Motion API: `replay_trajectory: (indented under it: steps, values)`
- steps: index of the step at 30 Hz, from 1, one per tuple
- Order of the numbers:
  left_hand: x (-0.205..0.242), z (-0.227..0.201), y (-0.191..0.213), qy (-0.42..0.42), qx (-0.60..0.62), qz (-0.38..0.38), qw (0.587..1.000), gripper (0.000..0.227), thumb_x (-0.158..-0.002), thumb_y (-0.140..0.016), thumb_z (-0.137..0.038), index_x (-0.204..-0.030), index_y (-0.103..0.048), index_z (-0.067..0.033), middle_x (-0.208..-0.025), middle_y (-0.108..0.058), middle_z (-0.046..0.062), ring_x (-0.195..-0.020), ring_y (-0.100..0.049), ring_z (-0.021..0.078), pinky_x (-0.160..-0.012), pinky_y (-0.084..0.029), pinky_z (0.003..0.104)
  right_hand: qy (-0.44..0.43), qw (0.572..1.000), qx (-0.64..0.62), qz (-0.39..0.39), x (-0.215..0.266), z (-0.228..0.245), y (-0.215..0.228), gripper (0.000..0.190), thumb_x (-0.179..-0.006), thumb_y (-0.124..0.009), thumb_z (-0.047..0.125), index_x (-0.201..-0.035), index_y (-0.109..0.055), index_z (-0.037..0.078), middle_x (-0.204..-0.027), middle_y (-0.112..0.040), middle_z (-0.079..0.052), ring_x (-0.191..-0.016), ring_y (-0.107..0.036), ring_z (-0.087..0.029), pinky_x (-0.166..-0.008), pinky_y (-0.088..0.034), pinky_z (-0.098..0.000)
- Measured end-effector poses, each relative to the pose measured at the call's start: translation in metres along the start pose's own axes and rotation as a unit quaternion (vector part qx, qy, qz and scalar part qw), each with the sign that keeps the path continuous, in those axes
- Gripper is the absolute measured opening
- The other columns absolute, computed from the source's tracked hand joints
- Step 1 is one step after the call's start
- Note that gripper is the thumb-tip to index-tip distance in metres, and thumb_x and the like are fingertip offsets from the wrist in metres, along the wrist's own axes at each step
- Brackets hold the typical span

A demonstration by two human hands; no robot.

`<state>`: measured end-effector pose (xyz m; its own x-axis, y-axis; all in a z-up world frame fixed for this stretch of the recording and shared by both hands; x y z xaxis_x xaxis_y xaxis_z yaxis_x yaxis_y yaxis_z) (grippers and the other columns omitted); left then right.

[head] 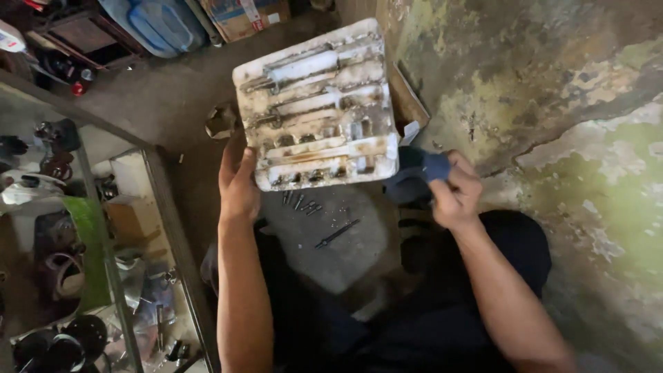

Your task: The person scrubs a white rectangular object with a blue cloth, focusing on removing white residue from its surface and grooves. They rotate the object to clean different sides and then place it on the floor.

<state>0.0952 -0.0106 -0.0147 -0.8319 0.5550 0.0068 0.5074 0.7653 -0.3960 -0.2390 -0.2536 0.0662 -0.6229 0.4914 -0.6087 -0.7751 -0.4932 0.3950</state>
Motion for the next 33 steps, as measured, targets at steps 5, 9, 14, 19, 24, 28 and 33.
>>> replay_trajectory:
  steps: [5, 9, 14, 19, 24, 28, 33]
  values:
    - [0.007, -0.004, -0.018, -0.016, -0.019, 0.031, 0.999, 0.062, -0.105, -0.061, -0.014, -0.159, -0.034, 0.001, -0.156, -0.05, 0.013, -0.14, -0.052, 0.0238, -0.118, -0.042, 0.037, -0.121, 0.976, -0.161, -0.087, 0.011, -0.032, 0.01, 0.024, -0.089, -0.058, 0.006, -0.109, -0.067, -0.005, -0.112, -0.063, -0.007, -0.104, -0.058, -0.02, -0.095, -0.046, -0.0294]
    - [0.013, -0.008, -0.04, 0.006, 0.002, 0.061, 0.998, 0.066, -0.103, -0.063, -0.016, -0.159, -0.032, -0.0009, -0.152, -0.052, 0.013, -0.135, -0.054, 0.0246, -0.114, -0.046, 0.039, -0.183, 0.907, -0.35, -0.147, 0.038, -0.074, -0.001, 0.027, -0.099, -0.059, 0.009, -0.123, -0.067, -0.001, -0.123, -0.064, -0.003, -0.116, -0.058, -0.017, -0.107, -0.045, -0.0306]
    - [0.007, 0.018, -0.035, -0.004, -0.059, 0.074, 0.995, 0.068, -0.103, -0.064, -0.017, -0.159, -0.031, 0.0001, -0.153, -0.051, 0.012, -0.135, -0.056, 0.0241, -0.114, -0.046, 0.039, -0.253, 0.92, -0.272, -0.127, 0.036, -0.079, -0.017, 0.034, -0.109, -0.054, 0.019, -0.136, -0.064, -0.001, -0.131, -0.066, -0.004, -0.121, -0.057, -0.014, -0.11, -0.042, -0.0304]
    - [0.005, 0.03, -0.03, -0.015, -0.085, 0.022, 0.996, 0.067, -0.102, -0.065, -0.016, -0.158, -0.03, -0.001, -0.144, -0.058, 0.016, -0.13, -0.058, 0.0216, -0.113, -0.046, 0.037, -0.23, 0.919, -0.317, -0.042, 0.015, -0.054, -0.034, 0.042, -0.112, -0.044, 0.025, -0.144, -0.053, -0.002, -0.145, -0.059, -0.002, -0.132, -0.052, -0.012, -0.115, -0.036, -0.0281]
    - [0.003, 0.029, -0.02, -0.045, -0.07, 0.017, 0.996, 0.063, -0.105, -0.064, -0.012, -0.16, -0.035, 0.0026, -0.143, -0.059, 0.015, -0.125, -0.058, 0.0205, -0.11, -0.046, 0.036, -0.271, 0.891, -0.358, -0.069, 0.025, -0.072, -0.039, 0.042, -0.112, -0.051, 0.024, -0.145, -0.055, -0.001, -0.135, -0.064, -0.003, -0.123, -0.056, -0.012, -0.11, -0.042, -0.0294]
    - [0.013, 0.009, -0.039, -0.062, -0.08, 0.03, 0.994, 0.065, -0.104, -0.063, -0.012, -0.158, -0.03, 0.0015, -0.143, -0.06, 0.017, -0.128, -0.06, 0.021, -0.111, -0.048, 0.035, -0.252, 0.889, -0.342, -0.172, 0.025, -0.076, -0.017, 0.042, -0.108, -0.058, 0.017, -0.146, -0.055, -0.001, -0.134, -0.064, -0.002, -0.122, -0.058, -0.013, -0.11, -0.044, -0.0298]
    - [0.016, 0.015, -0.04, -0.076, -0.153, 0.026, 0.985, 0.071, -0.104, -0.065, -0.011, -0.16, -0.023, -0.0001, -0.144, -0.059, 0.026, -0.13, -0.06, 0.025, -0.108, -0.05, 0.036, -0.223, 0.94, -0.214, -0.145, 0.016, -0.045, -0.002, 0.032, -0.105, -0.065, 0.017, -0.132, -0.063, -0.001, -0.123, -0.068, -0.007, -0.114, -0.063, -0.015, -0.105, -0.049, -0.0309]
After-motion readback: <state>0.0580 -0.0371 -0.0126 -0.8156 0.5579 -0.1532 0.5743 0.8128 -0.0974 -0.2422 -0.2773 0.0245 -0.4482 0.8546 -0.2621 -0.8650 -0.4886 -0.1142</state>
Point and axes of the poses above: each hand's wrist, its own x-axis away from the middle knuckle, its own y-axis out of the back of the hand, z = x × y, the point moved 7 cm from there along -x, towards the middle knuckle
